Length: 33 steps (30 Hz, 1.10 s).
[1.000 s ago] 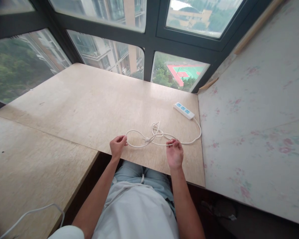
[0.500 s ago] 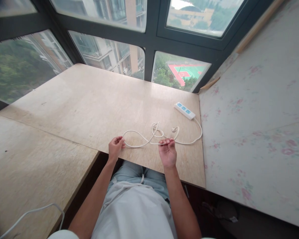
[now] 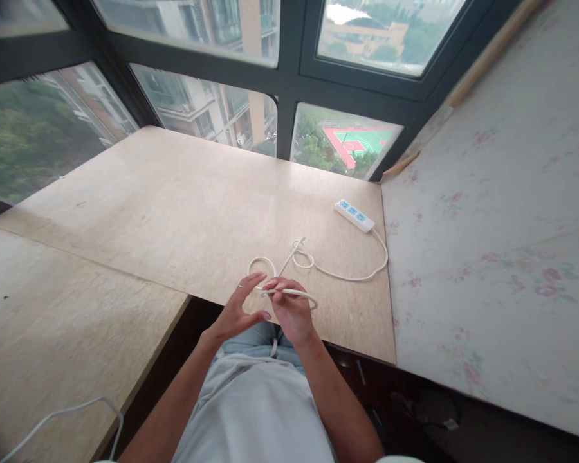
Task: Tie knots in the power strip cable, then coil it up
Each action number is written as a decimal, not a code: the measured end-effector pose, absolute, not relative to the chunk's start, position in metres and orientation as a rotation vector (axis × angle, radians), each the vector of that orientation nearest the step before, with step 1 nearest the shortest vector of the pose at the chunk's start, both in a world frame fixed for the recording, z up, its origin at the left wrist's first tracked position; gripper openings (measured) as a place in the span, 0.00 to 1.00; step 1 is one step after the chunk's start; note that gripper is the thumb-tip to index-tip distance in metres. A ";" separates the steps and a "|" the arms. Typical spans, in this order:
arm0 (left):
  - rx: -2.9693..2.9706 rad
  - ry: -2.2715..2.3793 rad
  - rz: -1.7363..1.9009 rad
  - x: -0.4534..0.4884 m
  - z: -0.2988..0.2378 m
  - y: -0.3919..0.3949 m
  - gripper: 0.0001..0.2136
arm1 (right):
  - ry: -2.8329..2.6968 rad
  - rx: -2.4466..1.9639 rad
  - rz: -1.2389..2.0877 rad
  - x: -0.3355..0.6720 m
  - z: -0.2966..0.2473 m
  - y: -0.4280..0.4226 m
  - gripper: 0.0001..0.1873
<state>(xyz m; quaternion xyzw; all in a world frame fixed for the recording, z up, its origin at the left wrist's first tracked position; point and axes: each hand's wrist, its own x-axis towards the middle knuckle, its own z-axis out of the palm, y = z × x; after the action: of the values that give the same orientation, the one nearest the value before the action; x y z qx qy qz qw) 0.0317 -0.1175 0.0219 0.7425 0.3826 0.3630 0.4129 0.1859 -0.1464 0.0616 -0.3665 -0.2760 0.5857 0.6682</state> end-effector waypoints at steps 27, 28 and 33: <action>0.356 0.755 1.605 -0.049 0.049 0.019 0.14 | -1.586 -1.751 0.616 0.330 -0.029 -0.072 0.11; 0.293 0.760 1.622 -0.055 0.045 0.025 0.15 | -1.579 -1.745 0.633 0.335 -0.032 -0.072 0.09; 0.127 0.732 1.678 -0.083 0.024 0.053 0.15 | -1.427 -1.750 0.656 0.358 -0.038 -0.083 0.15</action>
<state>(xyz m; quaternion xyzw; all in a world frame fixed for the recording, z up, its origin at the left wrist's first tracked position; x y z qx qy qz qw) -0.0826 0.0530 0.0236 0.0549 0.3165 0.7263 0.6077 0.3584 -0.0835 -0.0380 -0.6868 -0.5602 0.2574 0.3849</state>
